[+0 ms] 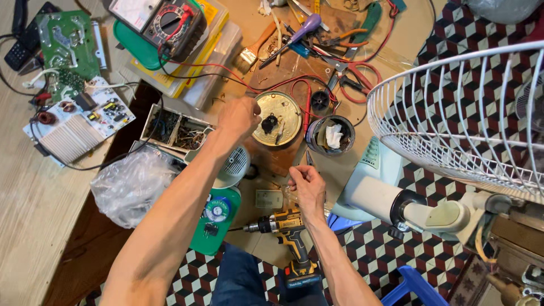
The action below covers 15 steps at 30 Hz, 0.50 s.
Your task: The person repairs a fan by stripping wires, soldering connections, and wrapping them with electrical tape. They then attach the repaired component to the fan motor housing.
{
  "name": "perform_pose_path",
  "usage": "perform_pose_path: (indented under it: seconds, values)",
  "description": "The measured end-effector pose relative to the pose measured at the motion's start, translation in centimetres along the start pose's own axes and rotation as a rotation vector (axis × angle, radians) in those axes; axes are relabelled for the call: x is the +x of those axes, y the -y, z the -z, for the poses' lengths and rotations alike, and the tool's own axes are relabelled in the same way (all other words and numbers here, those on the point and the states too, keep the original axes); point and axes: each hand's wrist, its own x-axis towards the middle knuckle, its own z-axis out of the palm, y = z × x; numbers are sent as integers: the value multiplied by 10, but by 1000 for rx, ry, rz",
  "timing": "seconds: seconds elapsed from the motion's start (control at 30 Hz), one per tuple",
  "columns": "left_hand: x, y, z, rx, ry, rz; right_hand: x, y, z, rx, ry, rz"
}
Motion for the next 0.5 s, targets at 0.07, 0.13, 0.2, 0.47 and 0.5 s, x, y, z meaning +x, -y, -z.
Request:
perform_pose_path:
  seconds: [0.07,0.13,0.2,0.47,0.5]
  values:
    - [30,20,-25,85,74,-75,-2,0,-2,-30,-39,-35]
    - [60,34,-49,160,166,-26,-3,1,-5,-9,-69,-68]
    - [80,46,-67,186,224,-29,-2,1,-7,5,-104,-90]
    - [92,32,-65,213,359,19,3,-3,-19,13,-210,-73]
    - [89,31,-59,185,368,21,3,-4,-21,21,-215,-85]
